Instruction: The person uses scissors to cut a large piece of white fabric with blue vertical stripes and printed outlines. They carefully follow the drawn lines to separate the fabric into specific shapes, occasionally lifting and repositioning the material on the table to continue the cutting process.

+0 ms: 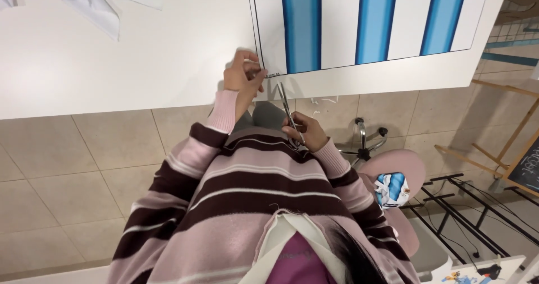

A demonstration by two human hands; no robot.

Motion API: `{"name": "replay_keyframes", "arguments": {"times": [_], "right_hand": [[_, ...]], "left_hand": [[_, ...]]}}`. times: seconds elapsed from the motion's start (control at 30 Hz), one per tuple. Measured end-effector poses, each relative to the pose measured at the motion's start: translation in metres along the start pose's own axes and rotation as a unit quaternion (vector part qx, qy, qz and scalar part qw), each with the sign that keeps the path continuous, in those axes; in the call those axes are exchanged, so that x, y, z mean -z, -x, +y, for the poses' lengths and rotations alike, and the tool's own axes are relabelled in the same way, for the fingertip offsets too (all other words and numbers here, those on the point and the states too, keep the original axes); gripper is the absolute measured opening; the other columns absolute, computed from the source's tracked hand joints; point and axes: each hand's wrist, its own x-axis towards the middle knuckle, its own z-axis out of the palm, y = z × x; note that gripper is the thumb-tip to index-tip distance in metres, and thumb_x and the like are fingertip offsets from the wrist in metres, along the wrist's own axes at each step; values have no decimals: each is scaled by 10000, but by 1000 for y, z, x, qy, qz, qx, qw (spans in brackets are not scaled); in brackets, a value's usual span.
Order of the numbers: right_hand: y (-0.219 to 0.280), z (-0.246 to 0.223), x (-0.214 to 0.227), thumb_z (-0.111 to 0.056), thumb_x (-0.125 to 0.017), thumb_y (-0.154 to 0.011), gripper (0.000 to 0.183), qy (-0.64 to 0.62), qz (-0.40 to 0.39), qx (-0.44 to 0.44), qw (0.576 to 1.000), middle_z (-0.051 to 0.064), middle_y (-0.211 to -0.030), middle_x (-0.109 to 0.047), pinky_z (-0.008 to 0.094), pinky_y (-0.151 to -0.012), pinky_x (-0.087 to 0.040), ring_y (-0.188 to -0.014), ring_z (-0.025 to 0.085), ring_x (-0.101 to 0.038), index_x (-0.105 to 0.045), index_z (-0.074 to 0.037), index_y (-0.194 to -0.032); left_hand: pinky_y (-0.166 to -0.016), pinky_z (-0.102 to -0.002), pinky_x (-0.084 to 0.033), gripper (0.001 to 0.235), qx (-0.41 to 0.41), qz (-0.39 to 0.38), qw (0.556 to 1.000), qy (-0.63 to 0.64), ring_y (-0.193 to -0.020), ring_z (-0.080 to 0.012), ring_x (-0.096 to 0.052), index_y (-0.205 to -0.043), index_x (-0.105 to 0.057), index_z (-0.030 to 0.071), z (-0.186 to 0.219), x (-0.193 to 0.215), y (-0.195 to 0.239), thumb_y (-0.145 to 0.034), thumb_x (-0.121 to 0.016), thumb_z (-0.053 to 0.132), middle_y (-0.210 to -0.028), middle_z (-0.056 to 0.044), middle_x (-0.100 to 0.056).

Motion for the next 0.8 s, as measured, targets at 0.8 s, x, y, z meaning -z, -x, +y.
{"name": "replay_keyframes", "arguments": {"times": [0.8], "right_hand": [[-42,-11,-51,-331,-779,-917,340,89,53,6,995,-16,-631,-594,230,-506,-464,-538,53,-560,-661,-25,-832]], "left_hand": [[-464,-234,-551,225,116,-81,979,147,-567,-94,-684,-1047,-727,-28,-30,16,3,-968,-678,177,-857,-73,-779]]}}
